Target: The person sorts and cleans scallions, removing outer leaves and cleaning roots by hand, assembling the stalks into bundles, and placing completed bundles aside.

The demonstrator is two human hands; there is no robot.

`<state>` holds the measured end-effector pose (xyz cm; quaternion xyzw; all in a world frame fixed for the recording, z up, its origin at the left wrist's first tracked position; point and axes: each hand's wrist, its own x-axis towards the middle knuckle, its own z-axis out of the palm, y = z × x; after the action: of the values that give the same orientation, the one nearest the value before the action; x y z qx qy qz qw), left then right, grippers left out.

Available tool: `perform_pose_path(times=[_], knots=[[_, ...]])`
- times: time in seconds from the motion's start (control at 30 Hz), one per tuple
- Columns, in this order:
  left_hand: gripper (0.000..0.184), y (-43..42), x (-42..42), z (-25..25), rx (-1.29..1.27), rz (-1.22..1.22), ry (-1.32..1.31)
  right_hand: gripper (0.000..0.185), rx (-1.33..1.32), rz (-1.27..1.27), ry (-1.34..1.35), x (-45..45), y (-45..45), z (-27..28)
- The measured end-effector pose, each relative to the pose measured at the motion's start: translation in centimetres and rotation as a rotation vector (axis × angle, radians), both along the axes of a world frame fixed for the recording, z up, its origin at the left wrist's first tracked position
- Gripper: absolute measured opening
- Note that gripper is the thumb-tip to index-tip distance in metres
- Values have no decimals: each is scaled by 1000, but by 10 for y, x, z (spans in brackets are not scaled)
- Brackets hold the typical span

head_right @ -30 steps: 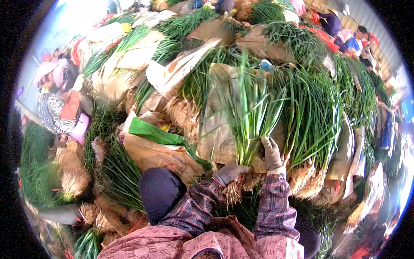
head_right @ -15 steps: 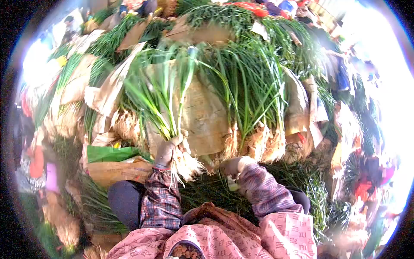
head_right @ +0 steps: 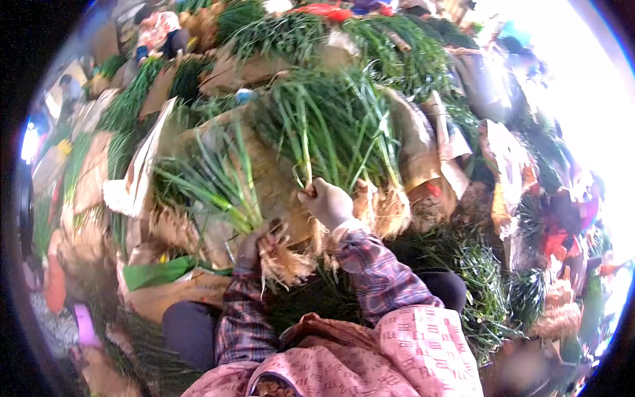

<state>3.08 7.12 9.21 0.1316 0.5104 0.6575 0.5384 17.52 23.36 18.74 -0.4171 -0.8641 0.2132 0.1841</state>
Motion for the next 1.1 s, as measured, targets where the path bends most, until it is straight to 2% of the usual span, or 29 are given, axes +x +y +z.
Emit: perform_pose_path(times=[0.03,0.07,0.1,0.13,0.17,0.2,0.27,0.3,0.33,0.37,0.4,0.47,0.5,0.53,0.57,0.6,0.67,0.7,0.73,0.77,0.8,0.87,0.9,0.93,0.97,1.0,1.03,1.1], knots=[[31,0,13,26,68,46,-121,30,-236,52,256,-1,-3,-17],[32,5,26,52,145,92,-244,29,-148,110,185,3,-2,-31],[31,3,21,48,98,68,-162,30,-55,164,120,7,-2,-42],[30,1,20,48,49,36,-86,24,30,147,-22,9,-23,-9],[30,1,30,46,117,108,-183,20,64,211,-102,10,-31,-16],[30,2,26,43,61,56,-76,17,98,275,-182,9,-39,-24],[29,4,12,14,145,-119,-179,19,43,426,-493,2,-62,-26],[27,17,-9,-52,396,-357,-368,23,-143,629,-522,6,-59,-16],[26,17,7,-51,200,-85,-329,27,-336,829,-545,13,-52,1],[26,11,9,-26,221,-125,-354,34,-428,925,-545,13,-41,19],[26,5,10,2,245,-164,-378,38,-439,925,-507,12,-22,12],[21,-3,19,11,259,-43,-388,42,-1600,262,308,14,33,-48],[19,-6,22,11,266,12,-390,44,-1391,275,446,2,28,-48],[20,-7,11,-25,273,-72,-338,46,-1173,284,578,-20,15,-48],[20,-2,-10,-89,283,-158,-285,53,-1201,278,610,-36,21,-65],[21,2,-20,-124,294,-245,-235,61,-1229,272,642,-53,27,-83],[26,-2,8,-50,134,-58,-274,53,-779,85,555,-78,20,-113],[26,-3,16,-19,148,-18,-276,42,-256,-16,206,-73,-2,-79],[27,-5,20,-7,158,21,-279,33,73,127,-148,-64,-10,-42],[29,-6,9,-40,295,-83,-260,29,11,61,-8,-62,-10,-49],[28,-6,6,-39,226,-107,-215,27,-49,-5,132,-61,-8,-59],[27,-5,0,-29,86,-154,-132,27,-1214,-382,924,-56,23,-59],[23,-11,-1,-29,262,-166,-287,27,-1085,-494,767,-40,34,-40],[22,-12,-8,-28,479,-238,-506,26,-1071,-406,1069,-35,46,-44],[20,-14,-9,-27,556,-233,-613,30,-1165,-283,894,-28,54,-48],[19,-15,-5,-4,642,-224,-724,32,-1010,-37,210,-23,56,-50],[23,-17,0,12,627,-143,-728,36,-701,313,-373,-18,60,-53],[31,-16,5,21,597,-78,-602,49,-586,553,-707,-9,52,-82]])
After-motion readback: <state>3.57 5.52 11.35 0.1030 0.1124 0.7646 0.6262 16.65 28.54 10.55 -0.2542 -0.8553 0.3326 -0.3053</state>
